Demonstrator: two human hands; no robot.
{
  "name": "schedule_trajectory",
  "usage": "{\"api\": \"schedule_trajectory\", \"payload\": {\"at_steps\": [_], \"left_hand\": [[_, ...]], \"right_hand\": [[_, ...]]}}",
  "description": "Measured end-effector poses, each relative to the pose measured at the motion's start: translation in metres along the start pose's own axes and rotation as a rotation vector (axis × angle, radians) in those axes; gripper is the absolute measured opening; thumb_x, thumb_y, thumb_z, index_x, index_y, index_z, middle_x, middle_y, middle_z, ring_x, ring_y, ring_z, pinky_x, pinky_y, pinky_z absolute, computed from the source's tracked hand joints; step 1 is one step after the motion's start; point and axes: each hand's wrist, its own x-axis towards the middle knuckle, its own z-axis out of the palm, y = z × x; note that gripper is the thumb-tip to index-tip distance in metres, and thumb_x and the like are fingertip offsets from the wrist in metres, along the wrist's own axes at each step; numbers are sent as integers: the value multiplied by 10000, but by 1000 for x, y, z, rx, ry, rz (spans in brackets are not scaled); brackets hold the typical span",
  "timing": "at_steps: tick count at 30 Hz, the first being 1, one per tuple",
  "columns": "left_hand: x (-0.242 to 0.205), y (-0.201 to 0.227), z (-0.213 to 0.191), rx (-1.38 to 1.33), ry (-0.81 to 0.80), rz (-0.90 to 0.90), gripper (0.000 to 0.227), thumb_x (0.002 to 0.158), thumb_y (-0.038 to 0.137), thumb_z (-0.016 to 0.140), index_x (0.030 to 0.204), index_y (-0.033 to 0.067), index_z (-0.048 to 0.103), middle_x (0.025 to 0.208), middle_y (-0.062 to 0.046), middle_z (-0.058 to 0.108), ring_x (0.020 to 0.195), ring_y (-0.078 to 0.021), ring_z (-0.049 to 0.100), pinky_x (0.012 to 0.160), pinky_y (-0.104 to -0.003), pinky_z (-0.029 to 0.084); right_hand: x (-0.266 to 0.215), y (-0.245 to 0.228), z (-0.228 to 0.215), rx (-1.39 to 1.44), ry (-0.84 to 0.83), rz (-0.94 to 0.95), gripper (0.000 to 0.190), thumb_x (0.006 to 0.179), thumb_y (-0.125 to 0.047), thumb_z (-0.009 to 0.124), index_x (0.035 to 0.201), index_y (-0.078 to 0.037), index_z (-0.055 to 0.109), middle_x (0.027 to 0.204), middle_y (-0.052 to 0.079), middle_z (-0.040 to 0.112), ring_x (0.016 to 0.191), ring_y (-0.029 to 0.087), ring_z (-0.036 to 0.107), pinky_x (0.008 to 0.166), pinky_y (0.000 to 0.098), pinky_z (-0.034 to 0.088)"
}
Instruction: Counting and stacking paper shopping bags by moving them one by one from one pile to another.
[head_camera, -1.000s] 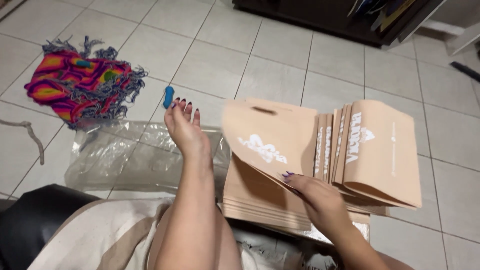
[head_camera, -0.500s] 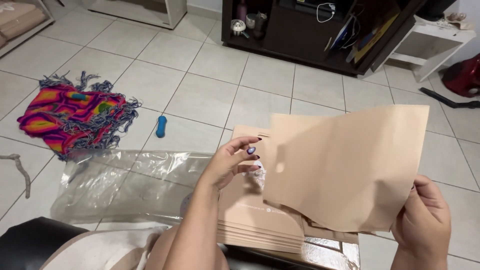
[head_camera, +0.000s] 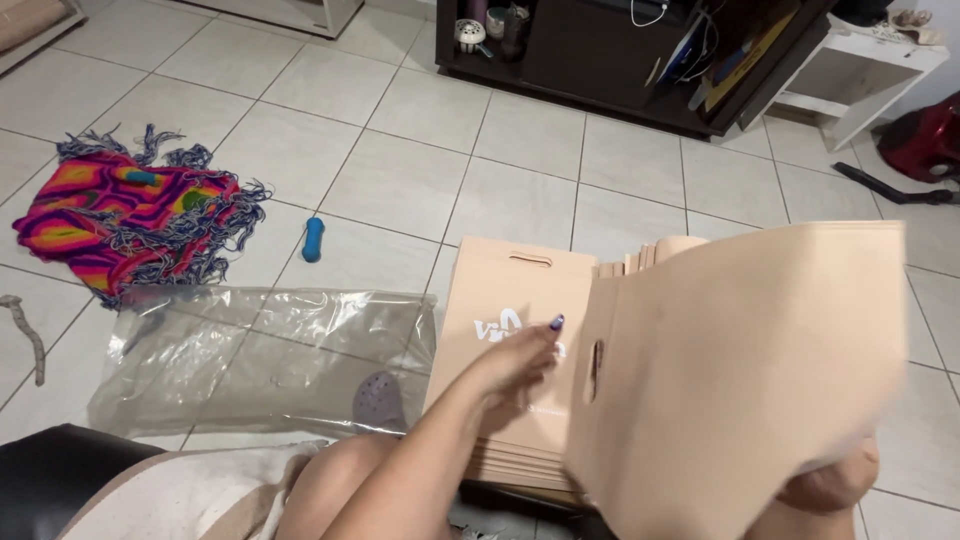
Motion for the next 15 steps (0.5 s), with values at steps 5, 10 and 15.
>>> {"api": "schedule_trajectory", "payload": {"at_steps": [5, 10, 15], "left_hand": [[-45, 21, 42, -104, -184, -56, 225, 868, 276, 690, 908, 85, 579, 738, 0, 566, 673, -86, 559, 633, -202, 452], [16, -4, 1, -48, 19, 140, 229, 750, 81, 777, 862, 42, 581, 710, -66, 630, 669, -145, 632, 666, -293, 534], [-23, 37, 21, -391, 254, 644, 303, 956, 221, 528, 1163, 7, 582, 994, -85, 615, 826, -116, 529, 786, -228, 411]], "right_hand": [[20, 21, -101, -108, 52, -98, 144, 932, -66, 497, 1061, -124, 519, 992, 30, 550, 854, 139, 556, 745, 224, 445], [52, 20, -132, -215, 102, -195, 98, 958, -99, 484, 1040, -152, 475, 1013, 14, 493, 884, 123, 521, 807, 211, 417], [65, -81, 63, -312, 144, -307, 70, 985, -132, 471, 1019, -177, 430, 1034, 0, 436, 914, 108, 485, 868, 200, 389]]}}
